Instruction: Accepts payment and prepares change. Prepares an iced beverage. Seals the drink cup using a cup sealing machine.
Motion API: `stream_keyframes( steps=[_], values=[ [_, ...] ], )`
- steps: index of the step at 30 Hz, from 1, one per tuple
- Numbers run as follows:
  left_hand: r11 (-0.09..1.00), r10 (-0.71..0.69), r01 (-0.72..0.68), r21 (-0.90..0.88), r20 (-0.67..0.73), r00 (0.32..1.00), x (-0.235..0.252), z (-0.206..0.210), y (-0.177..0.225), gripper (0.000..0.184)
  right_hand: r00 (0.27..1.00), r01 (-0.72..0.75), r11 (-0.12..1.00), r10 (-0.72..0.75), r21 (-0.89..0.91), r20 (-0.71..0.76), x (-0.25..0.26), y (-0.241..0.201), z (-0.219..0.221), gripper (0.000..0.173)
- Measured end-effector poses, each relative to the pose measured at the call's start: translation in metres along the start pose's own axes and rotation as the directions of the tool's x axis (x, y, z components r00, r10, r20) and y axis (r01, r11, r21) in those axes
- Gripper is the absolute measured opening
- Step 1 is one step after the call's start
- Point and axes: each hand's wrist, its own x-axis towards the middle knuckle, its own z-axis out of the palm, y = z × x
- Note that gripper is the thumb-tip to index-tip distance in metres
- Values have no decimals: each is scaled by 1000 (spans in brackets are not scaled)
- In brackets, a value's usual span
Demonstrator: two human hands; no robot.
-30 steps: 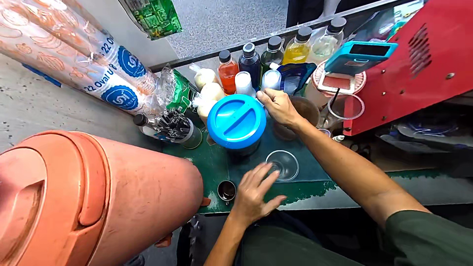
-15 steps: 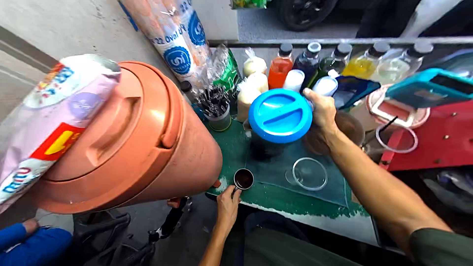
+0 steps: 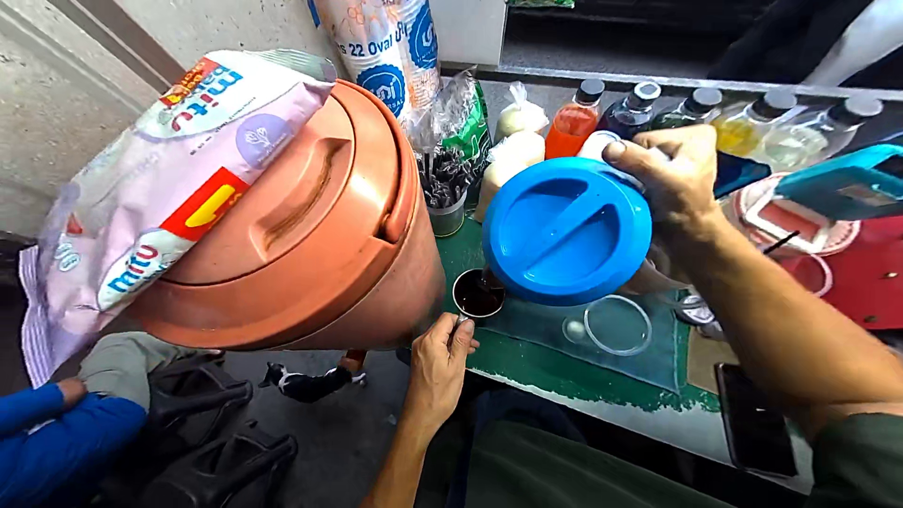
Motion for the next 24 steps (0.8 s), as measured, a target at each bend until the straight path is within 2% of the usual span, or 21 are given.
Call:
stream_keyframes(
  steps=[5,10,15,24],
  values=[
    [1000,21,-20,-22,51,998,-7,-5,-1,27,981,169,919,-123,-355,150,10,-34,2,47],
    [999,43,-41,-22,93,995,-8,-6,-4,28,948,303,807,-203,-507,243,14,-54,5,55],
    [997,69,-65,-37,117,991,-7,-6,-9,26,921,372,752,-224,-544,320,16,-72,6,57],
    [990,92,-73,-124,151,984,-11,-2,-17,26,911,369,735,-165,-568,379,13,-98,10,53]
  ],
)
